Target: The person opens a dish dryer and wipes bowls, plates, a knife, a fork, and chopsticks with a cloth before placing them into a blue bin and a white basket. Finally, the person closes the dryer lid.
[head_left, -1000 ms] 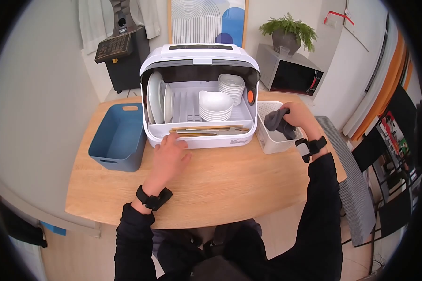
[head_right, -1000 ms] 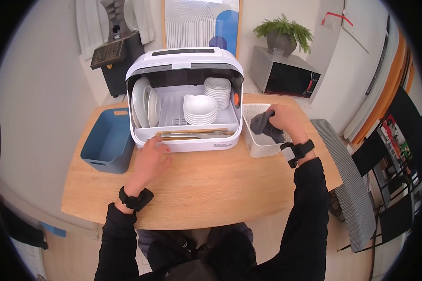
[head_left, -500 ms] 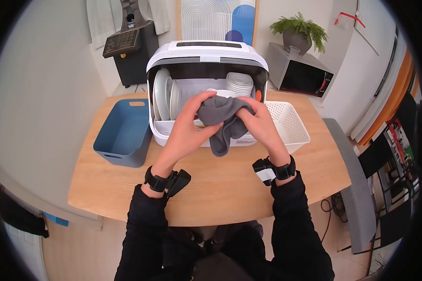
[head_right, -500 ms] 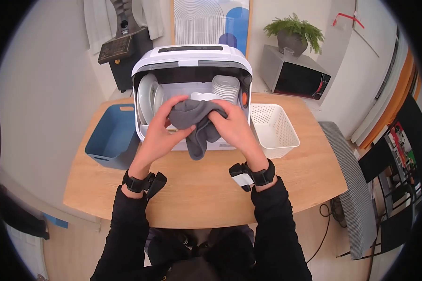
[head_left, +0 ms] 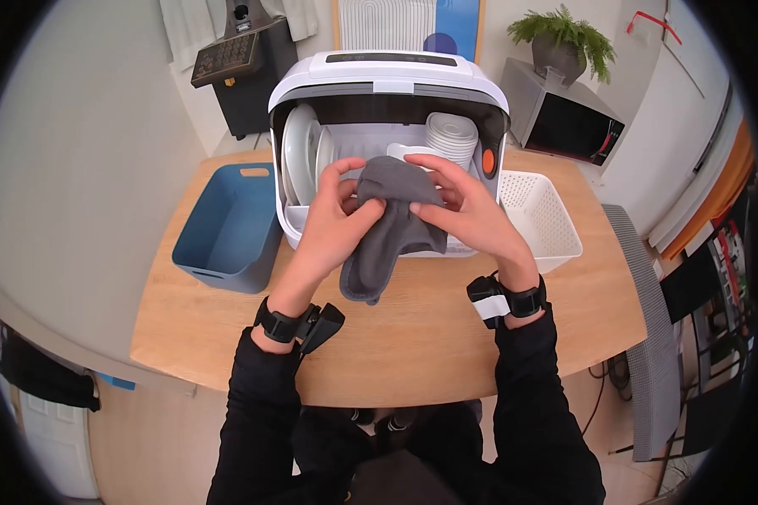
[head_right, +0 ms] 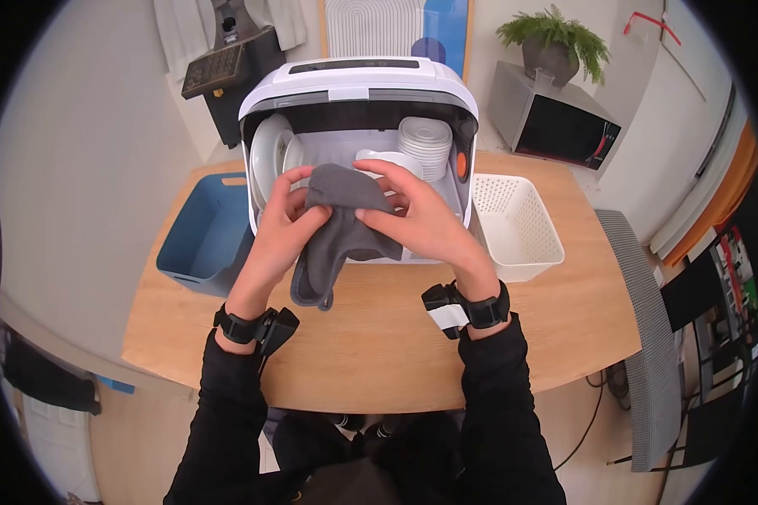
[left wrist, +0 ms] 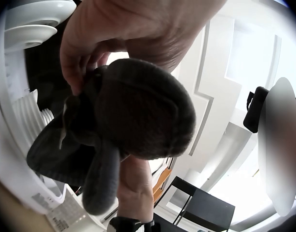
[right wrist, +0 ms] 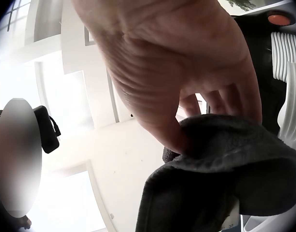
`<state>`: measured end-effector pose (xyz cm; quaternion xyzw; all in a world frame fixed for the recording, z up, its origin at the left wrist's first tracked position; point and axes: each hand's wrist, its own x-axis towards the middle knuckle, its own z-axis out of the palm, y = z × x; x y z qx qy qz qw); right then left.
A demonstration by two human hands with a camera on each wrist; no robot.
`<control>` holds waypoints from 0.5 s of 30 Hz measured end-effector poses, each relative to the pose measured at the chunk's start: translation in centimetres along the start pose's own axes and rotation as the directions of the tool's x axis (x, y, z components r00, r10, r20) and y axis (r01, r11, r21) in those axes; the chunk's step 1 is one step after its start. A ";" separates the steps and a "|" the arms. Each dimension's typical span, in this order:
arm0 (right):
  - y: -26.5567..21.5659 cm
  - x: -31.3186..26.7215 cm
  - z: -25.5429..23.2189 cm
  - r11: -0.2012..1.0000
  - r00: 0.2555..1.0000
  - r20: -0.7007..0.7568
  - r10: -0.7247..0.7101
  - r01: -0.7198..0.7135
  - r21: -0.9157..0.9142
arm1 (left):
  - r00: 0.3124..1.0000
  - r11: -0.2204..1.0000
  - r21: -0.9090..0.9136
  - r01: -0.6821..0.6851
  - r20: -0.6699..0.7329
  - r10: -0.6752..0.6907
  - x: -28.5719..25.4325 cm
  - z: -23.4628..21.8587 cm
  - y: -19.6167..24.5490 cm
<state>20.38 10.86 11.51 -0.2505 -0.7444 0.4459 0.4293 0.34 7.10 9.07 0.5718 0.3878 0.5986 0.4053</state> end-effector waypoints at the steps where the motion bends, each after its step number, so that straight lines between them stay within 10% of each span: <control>1: -0.1 0.1 0.3 1.000 1.000 -0.018 -0.022 0.022 0.012 | 1.000 1.000 0.007 0.026 0.007 -0.026 0.0 0.0 0.2; 9: 0.8 0.2 1.4 0.983 0.964 -0.261 -0.053 0.005 -0.182 | 1.000 0.941 0.339 0.023 -0.010 -0.021 0.4 -0.3 0.0; 12: 1.1 0.6 1.1 0.999 0.979 -0.203 -0.018 0.025 0.029 | 0.990 0.980 -0.154 0.127 -0.040 -0.135 1.0 -0.8 -1.0; 15: 1.1 0.7 0.4 0.982 0.990 -0.139 0.036 -0.010 0.187 | 0.988 0.983 -0.135 0.121 0.110 -0.106 0.8 -1.1 -0.7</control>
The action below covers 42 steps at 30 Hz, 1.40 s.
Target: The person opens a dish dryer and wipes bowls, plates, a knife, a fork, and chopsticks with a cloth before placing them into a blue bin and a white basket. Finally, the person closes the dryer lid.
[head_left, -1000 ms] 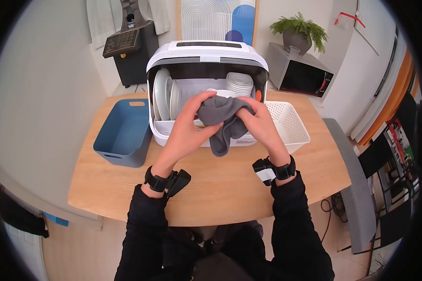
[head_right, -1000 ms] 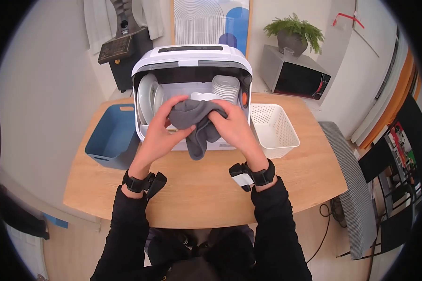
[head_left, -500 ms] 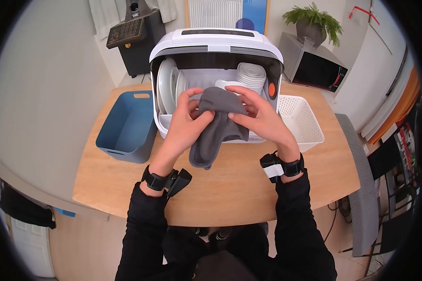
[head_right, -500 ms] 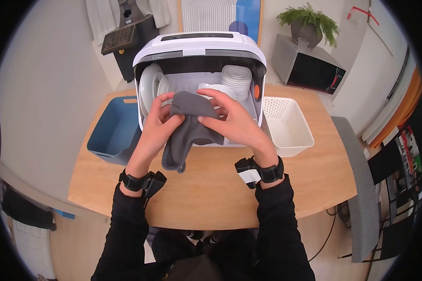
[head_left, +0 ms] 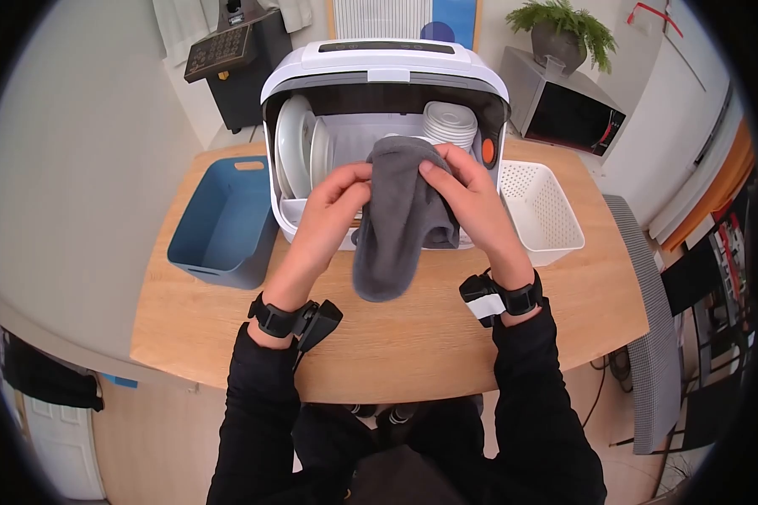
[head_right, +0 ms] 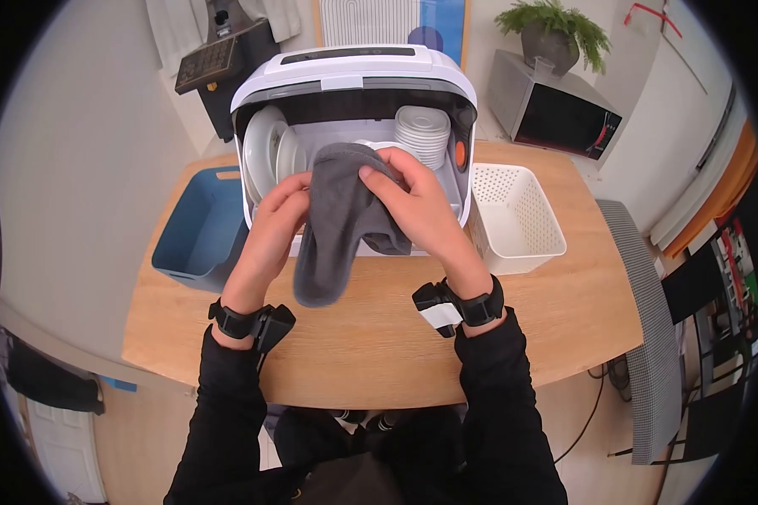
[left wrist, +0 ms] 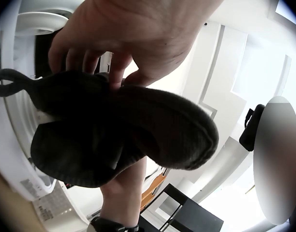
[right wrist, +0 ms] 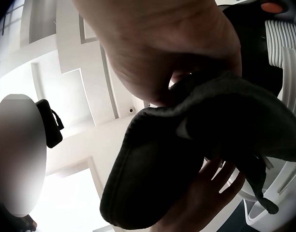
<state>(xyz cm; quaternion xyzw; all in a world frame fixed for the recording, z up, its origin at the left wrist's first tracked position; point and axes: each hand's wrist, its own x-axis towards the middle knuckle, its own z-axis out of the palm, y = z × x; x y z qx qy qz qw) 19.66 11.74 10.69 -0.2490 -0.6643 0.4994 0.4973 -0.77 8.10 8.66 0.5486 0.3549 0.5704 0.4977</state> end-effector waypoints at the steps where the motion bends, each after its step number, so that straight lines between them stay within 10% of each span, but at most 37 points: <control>1: -0.2 0.0 -0.2 0.999 1.000 0.013 0.028 -0.028 0.016 | 1.000 0.999 0.048 -0.018 0.000 0.018 -0.2 0.3 0.2; 6: -1.1 -0.1 -1.0 0.988 0.997 -0.060 0.049 -0.039 0.147 | 0.995 0.972 0.233 -0.035 -0.081 0.056 -0.6 1.2 0.1; 12: -1.9 0.0 -2.5 0.947 0.949 -0.315 -0.024 0.122 0.297 | 0.952 1.000 0.022 0.017 -0.305 -0.010 -0.4 -0.3 0.8; 16: -1.8 -0.2 -1.9 0.934 0.942 -0.316 -0.109 0.206 0.290 | 0.987 0.819 0.566 0.100 0.049 -0.155 -0.7 -0.6 1.6; 17: -1.8 -0.3 -1.7 0.936 0.948 -0.294 -0.118 0.205 0.286 | 1.000 0.848 0.530 -0.015 0.013 0.010 -0.9 0.0 1.6; 20: -1.7 -1.0 -1.0 0.973 0.961 -0.195 -0.198 0.217 0.078 | 0.947 0.877 0.407 -0.255 -0.076 0.311 -1.7 2.6 1.0; 25: -2.4 -1.6 0.3 0.750 0.862 -0.015 -0.507 0.433 -0.500 | 0.979 0.839 0.526 -0.140 -0.051 0.196 -2.5 3.1 2.2; 28: -3.6 -1.7 -0.5 0.651 0.914 0.008 -0.406 0.296 -0.699 | 0.992 0.656 0.754 -0.031 -0.058 0.113 -2.4 1.8 4.1; 33: -6.4 -1.7 -1.9 0.479 0.985 0.152 -0.075 0.170 -0.861 | 0.856 0.125 0.913 -0.389 0.308 0.416 -1.5 -0.1 6.8; 38: -5.9 -0.9 -3.1 0.730 0.971 0.152 0.185 -0.032 -0.682 | 0.833 0.124 0.886 -0.447 0.361 0.419 -1.5 -0.7 7.8; 42: -6.5 -1.9 -2.3 0.687 0.941 0.238 0.239 0.009 -0.726 | 0.821 0.136 0.900 -0.414 0.305 0.482 -2.0 0.3 7.9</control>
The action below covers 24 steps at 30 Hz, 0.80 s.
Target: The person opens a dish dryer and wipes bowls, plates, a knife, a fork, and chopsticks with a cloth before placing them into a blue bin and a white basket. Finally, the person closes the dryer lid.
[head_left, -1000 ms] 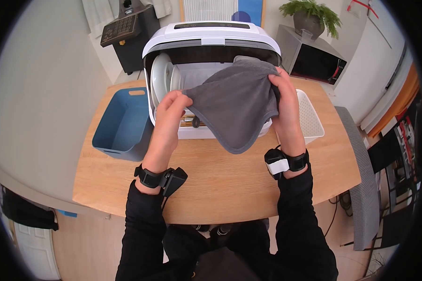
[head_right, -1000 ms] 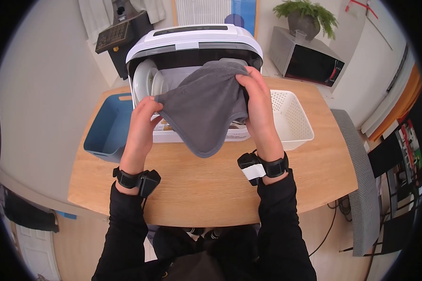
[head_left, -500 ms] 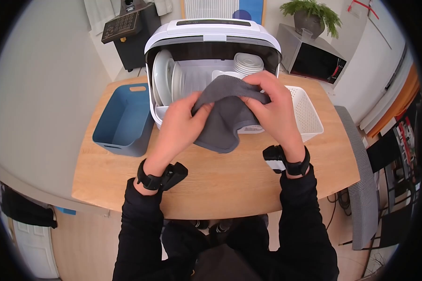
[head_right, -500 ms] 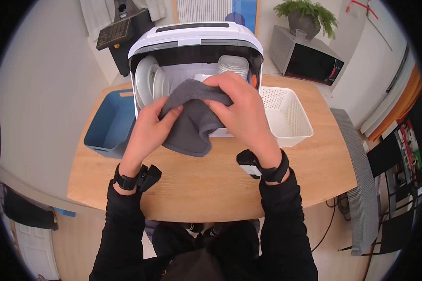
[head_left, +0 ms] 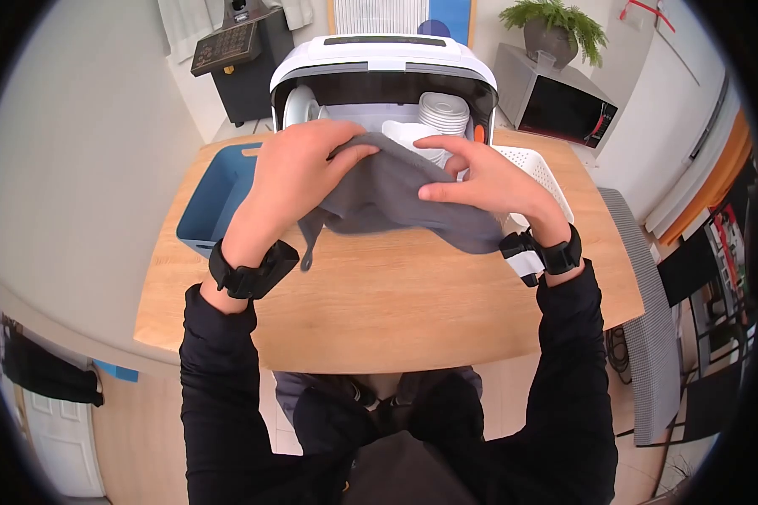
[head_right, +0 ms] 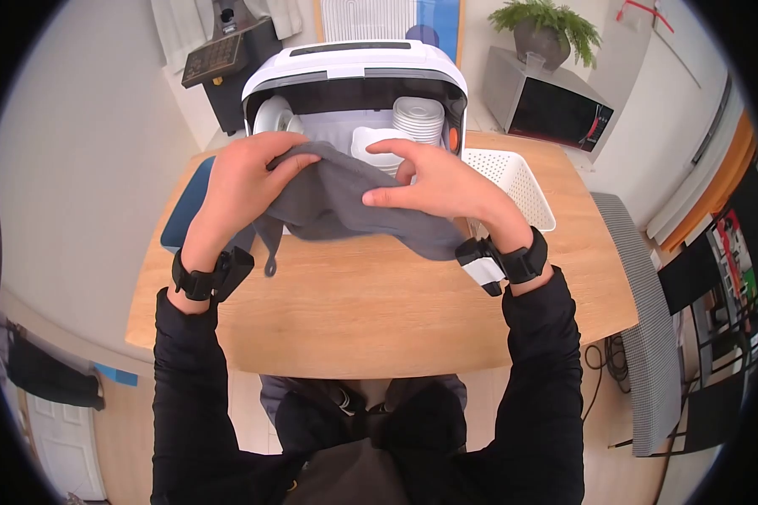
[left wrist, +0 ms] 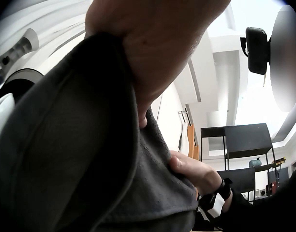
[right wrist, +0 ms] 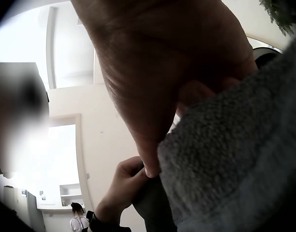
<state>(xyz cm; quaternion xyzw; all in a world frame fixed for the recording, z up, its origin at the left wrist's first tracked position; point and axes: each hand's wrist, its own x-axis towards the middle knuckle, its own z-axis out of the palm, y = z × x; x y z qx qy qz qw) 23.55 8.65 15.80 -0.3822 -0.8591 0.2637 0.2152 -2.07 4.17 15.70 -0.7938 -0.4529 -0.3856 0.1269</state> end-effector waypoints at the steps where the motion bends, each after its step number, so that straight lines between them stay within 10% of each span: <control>1: 0.1 0.0 0.3 1.000 0.999 0.034 0.001 -0.001 -0.006 | 0.999 0.998 -0.053 0.024 0.027 -0.023 0.0 -0.1 0.4; 6: 2.4 1.0 3.1 0.923 0.905 -0.187 -0.382 0.365 -0.119 | 0.994 0.984 -0.175 0.025 0.106 -0.006 0.6 -0.6 1.7; 12: 1.4 0.0 1.8 0.933 0.965 -0.207 -0.159 0.079 -0.351 | 0.971 0.963 0.204 -0.174 0.196 0.134 -0.4 -1.0 -0.1; 17: 0.5 -0.6 2.5 0.896 0.996 0.071 0.055 -0.017 -0.445 | 0.939 0.967 0.147 0.211 0.245 -0.242 -1.6 0.0 1.5; 20: -2.8 -0.8 1.9 0.947 0.944 0.114 0.311 -0.318 0.051 | 0.916 0.945 -0.052 0.324 0.265 -0.300 -2.3 0.8 2.1; 24: -0.7 0.5 2.7 0.910 0.972 0.069 0.226 -0.235 0.341 | 0.881 0.770 -0.445 0.458 0.340 -0.328 -2.6 2.0 3.7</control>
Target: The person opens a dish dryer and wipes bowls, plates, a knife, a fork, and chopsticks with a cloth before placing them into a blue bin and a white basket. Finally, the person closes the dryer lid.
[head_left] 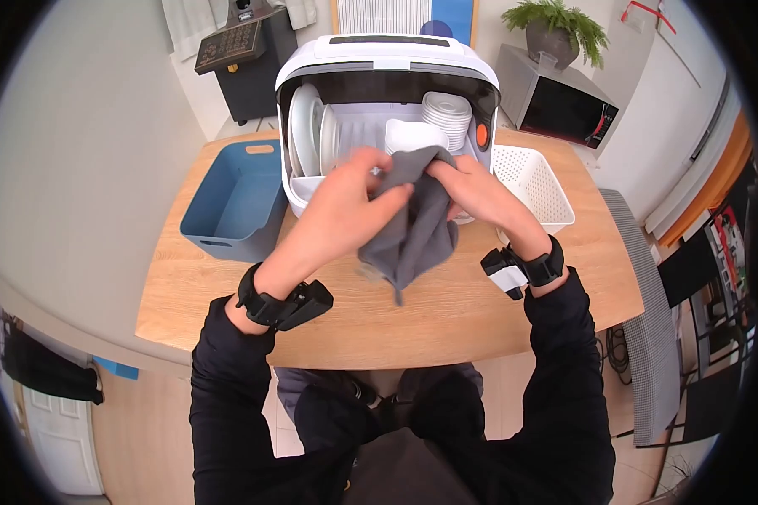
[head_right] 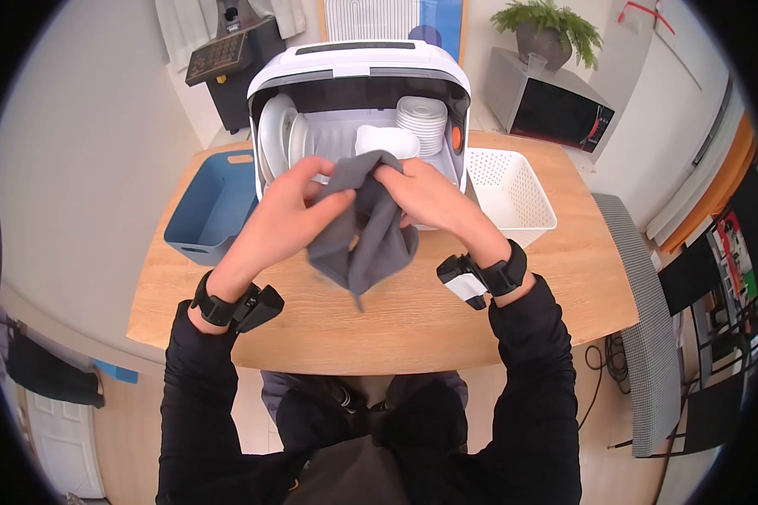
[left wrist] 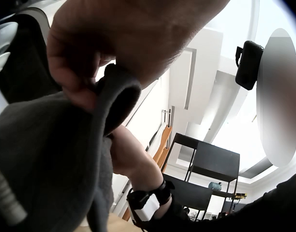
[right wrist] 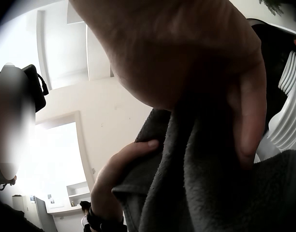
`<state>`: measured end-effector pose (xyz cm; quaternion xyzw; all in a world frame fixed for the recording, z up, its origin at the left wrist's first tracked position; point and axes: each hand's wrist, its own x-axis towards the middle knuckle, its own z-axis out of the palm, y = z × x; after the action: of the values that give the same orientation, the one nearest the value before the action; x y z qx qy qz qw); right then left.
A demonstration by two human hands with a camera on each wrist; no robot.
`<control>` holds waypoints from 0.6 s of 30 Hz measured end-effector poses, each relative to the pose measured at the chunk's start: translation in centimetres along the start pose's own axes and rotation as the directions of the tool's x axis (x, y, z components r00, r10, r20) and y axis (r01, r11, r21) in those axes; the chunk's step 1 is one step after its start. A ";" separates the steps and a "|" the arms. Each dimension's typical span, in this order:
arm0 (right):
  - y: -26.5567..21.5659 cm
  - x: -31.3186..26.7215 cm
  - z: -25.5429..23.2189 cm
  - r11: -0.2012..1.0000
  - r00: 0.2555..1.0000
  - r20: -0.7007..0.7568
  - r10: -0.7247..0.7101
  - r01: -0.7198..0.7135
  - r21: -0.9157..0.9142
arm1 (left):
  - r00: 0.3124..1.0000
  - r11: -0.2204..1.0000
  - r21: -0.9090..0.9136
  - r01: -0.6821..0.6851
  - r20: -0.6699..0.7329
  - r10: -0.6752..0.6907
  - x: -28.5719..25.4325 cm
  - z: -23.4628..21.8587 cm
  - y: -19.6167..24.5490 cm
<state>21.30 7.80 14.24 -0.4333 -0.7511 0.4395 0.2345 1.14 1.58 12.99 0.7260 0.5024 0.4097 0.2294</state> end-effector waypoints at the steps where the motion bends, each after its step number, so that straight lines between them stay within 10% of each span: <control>1: 0.1 0.1 0.3 0.999 1.000 0.017 -0.016 0.015 0.048 | 0.991 0.987 -0.140 0.081 0.120 -0.064 -0.1 0.1 0.7; 5: 1.7 0.5 0.9 0.917 0.991 0.021 -0.131 0.113 0.383 | 0.965 0.821 -0.539 0.189 0.259 -0.053 0.9 -0.1 -0.7; 8: 0.1 -0.9 1.1 0.713 0.968 0.134 -0.214 0.061 0.699 | 0.984 0.982 0.058 -0.177 0.034 0.175 0.4 0.1 -1.2; 11: 0.2 -1.0 2.2 0.891 0.949 0.051 -0.311 0.272 0.364 | 0.782 0.677 0.622 -0.395 -0.159 0.603 0.1 1.1 -1.5; 14: 1.3 -0.4 1.2 0.898 0.976 0.046 -0.214 0.178 0.402 | 0.777 0.782 0.454 -0.428 -0.257 0.574 1.3 1.2 -1.9; 16: 2.6 0.0 0.5 0.821 0.980 0.068 -0.189 0.120 0.558 | 0.971 0.977 -0.018 -0.213 -0.111 0.210 1.6 0.8 -2.7; 18: 3.2 0.2 0.7 0.749 0.983 0.028 -0.180 0.119 0.651 | 0.999 0.979 -0.202 -0.040 -0.002 0.040 2.2 0.9 -3.5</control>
<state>22.08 8.38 11.15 -0.2444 -0.5951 0.6701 0.3703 0.36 5.01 10.70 0.7092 0.4434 0.4624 0.2943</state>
